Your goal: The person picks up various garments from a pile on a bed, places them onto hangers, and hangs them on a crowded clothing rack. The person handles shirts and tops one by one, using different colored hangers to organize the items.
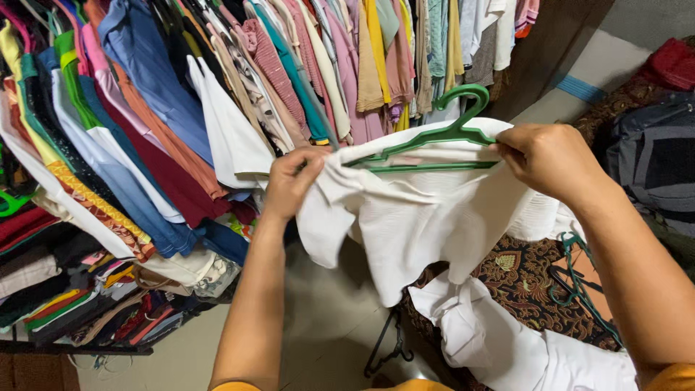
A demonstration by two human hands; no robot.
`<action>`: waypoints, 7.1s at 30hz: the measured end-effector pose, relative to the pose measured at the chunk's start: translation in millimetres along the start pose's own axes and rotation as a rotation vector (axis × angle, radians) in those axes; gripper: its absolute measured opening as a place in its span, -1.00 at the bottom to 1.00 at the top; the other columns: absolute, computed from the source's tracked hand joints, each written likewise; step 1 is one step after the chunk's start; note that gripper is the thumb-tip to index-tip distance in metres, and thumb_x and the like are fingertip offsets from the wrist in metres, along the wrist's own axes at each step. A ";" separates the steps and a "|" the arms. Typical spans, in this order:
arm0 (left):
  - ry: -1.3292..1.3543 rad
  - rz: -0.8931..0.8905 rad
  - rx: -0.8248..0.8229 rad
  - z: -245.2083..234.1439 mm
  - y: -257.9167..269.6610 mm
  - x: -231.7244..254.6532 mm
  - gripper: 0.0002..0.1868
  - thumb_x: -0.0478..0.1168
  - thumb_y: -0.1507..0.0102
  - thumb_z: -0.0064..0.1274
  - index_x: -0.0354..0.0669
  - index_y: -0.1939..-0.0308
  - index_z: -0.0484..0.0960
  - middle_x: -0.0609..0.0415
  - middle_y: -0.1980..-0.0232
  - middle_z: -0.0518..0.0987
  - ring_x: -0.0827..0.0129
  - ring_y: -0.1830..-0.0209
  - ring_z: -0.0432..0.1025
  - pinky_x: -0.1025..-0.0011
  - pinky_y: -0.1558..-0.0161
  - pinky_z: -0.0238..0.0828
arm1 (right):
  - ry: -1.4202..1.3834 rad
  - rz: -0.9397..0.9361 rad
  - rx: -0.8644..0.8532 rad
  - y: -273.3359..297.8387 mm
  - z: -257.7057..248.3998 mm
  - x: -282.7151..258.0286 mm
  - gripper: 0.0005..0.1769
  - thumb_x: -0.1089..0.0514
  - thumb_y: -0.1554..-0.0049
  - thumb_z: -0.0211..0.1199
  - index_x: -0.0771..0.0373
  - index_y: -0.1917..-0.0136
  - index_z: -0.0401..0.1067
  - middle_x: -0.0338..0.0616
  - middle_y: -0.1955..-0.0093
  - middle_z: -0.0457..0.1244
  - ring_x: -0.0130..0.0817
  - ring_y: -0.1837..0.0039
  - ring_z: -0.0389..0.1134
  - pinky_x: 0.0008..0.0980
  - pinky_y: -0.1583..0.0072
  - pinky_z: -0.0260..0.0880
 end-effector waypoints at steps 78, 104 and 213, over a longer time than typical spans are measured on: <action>-0.997 0.342 0.347 26.7 -17.5 67.5 -0.53 0.04 -0.33 0.12 -0.34 -0.02 0.51 -0.17 0.04 0.59 -0.06 0.03 0.47 0.13 -0.10 0.32 | -0.775 0.237 0.145 5.8 91.5 -40.0 -0.75 0.29 -0.25 0.26 0.36 -0.20 0.50 -0.10 0.04 0.43 -0.50 0.05 0.41 -0.49 0.00 0.45; -0.779 -0.026 0.001 -15.2 -35.4 85.1 -0.75 -0.01 -0.38 0.11 -0.04 0.00 0.57 0.13 0.48 0.59 0.24 0.47 0.44 0.25 0.05 0.14 | -0.930 0.664 0.168 59.3 109.1 80.7 -0.66 0.09 -0.31 0.26 0.40 -0.20 0.55 -0.15 0.02 0.38 -0.44 0.05 0.34 -0.40 -0.03 0.36; -0.018 -0.925 0.045 -115.1 190.7 -381.5 -0.51 0.02 -0.42 -0.17 -0.27 -0.23 0.53 -0.20 -0.25 0.53 0.15 -0.20 0.39 0.28 -0.19 0.28 | -0.912 0.828 -1.279 -110.9 609.1 -291.2 -0.25 -0.40 -0.21 -0.04 -0.11 -0.56 0.17 -0.30 -0.53 0.14 -0.15 -0.34 0.36 0.10 -0.32 0.23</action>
Point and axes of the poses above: each hand's wrist, its own y-axis away from the middle knuckle, its own z-axis out of the palm, x = y × z, the point moved 2 cm from there along -y, towards the middle knuckle
